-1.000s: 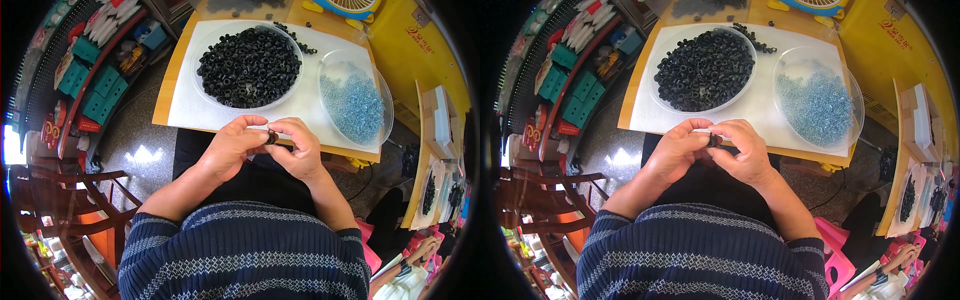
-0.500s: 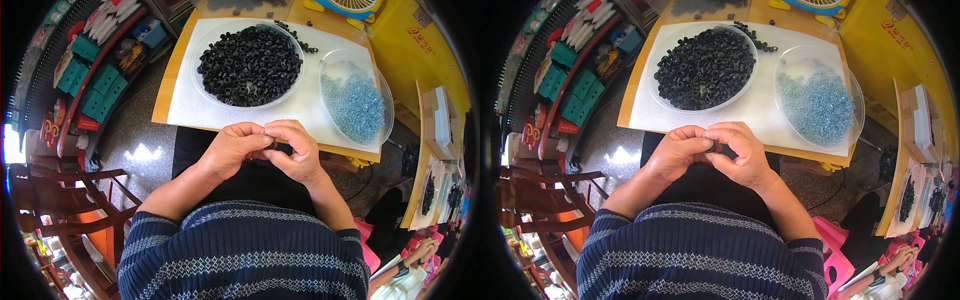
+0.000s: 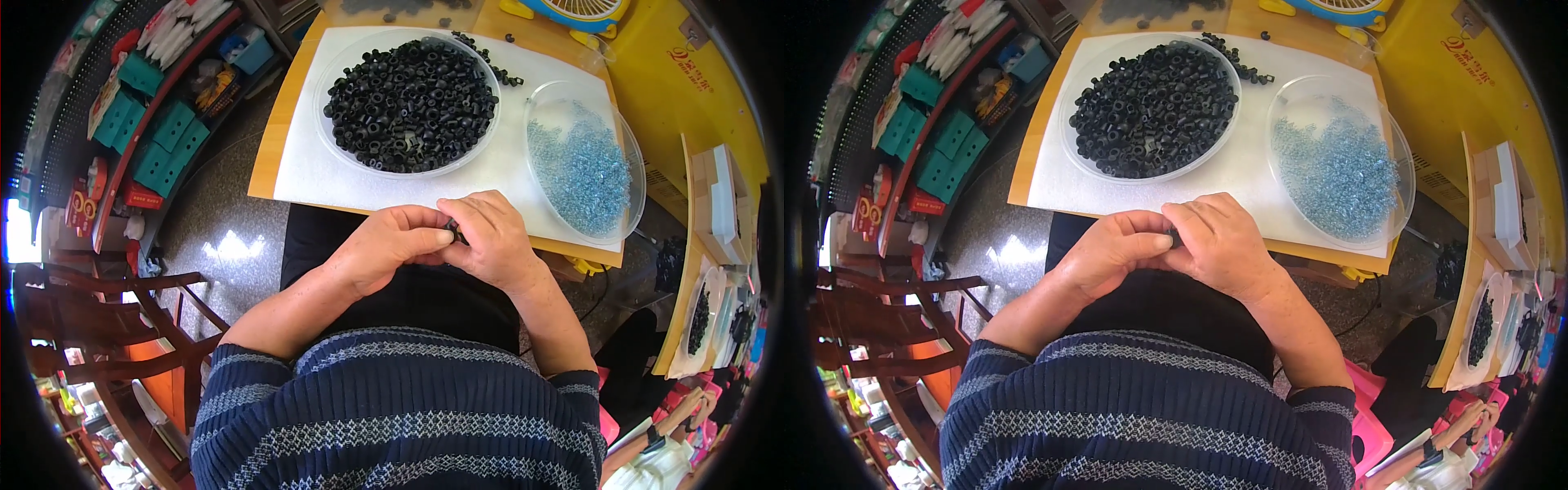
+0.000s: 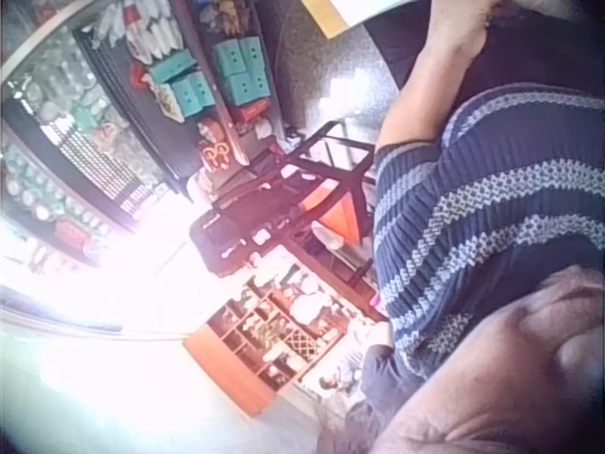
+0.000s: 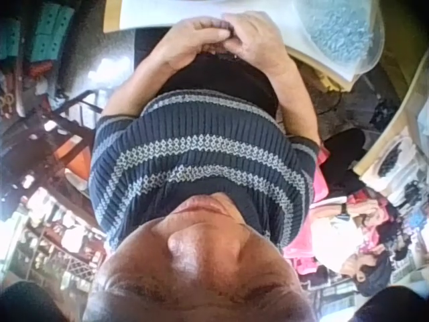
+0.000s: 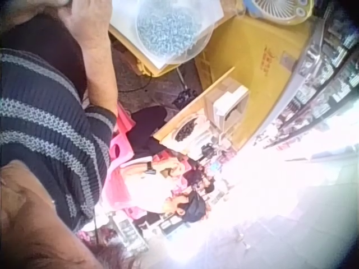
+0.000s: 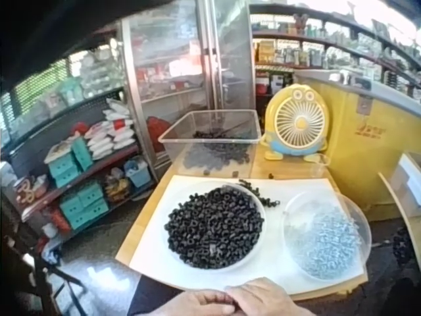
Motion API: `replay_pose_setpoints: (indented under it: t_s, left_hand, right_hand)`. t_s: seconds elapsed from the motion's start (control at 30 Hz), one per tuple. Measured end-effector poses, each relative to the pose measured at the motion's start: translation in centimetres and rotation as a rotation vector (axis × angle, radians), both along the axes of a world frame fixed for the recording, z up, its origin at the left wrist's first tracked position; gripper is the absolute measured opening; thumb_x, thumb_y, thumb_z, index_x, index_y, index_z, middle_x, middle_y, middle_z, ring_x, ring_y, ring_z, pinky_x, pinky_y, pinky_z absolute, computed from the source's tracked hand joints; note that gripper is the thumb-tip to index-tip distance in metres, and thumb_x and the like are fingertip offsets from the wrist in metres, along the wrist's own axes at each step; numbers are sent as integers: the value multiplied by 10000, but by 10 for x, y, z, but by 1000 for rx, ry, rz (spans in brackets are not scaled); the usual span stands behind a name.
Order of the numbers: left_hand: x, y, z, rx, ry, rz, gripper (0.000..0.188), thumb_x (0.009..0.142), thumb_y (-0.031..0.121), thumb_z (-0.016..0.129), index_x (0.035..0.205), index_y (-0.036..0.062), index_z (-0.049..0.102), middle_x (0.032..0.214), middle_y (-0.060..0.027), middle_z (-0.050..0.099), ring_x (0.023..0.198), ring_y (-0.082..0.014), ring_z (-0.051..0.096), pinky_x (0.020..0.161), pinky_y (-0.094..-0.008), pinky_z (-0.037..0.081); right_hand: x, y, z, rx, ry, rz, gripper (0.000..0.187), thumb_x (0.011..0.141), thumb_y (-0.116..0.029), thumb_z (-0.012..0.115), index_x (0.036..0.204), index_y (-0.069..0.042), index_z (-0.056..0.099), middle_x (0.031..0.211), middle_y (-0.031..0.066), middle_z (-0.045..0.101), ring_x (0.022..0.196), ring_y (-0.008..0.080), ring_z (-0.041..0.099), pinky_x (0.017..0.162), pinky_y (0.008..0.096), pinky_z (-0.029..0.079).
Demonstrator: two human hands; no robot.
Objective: The person assembles small components by picking black plastic pieces and small plastic pins from trays and inserting the pins into the black pieces by hand.
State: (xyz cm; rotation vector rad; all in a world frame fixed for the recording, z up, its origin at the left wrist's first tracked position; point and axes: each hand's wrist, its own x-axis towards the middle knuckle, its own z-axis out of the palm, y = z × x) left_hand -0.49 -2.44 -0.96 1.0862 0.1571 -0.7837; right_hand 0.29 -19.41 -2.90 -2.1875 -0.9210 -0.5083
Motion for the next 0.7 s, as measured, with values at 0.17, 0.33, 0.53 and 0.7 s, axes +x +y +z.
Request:
replay_pose_setpoints:
  t_s: [0.17,0.33,0.53,0.7]
  left_hand:
    - [-4,6,-4,-57,18,-126,218,827,169,572,963,1,600,853,-42,604,795,-113,571,751,-239,459]
    - [-5,8,-4,-57,-104,-164,180,817,137,572,915,-7,619,835,-45,610,782,-98,560,734,-233,452]
    - [-8,7,2,-42,-121,-144,136,785,83,584,858,-20,633,801,-47,618,746,-84,552,706,-220,446]
    - [-10,7,4,-59,-73,-157,129,770,74,597,835,-31,633,767,-43,618,709,-82,556,686,-208,442]
  right_hand:
    - [-1,0,-2,36,-9,-4,405,540,-151,698,892,-30,537,703,58,566,657,221,552,627,313,426]
    - [-3,1,1,91,-4,47,336,522,-132,681,819,-46,549,662,59,557,633,229,550,606,318,431]
    - [-8,1,1,136,50,100,292,527,-128,658,788,-49,551,641,57,547,601,228,539,590,318,431]
    - [-11,0,7,105,53,109,282,519,-130,660,765,-58,542,614,48,529,559,222,514,575,305,419]
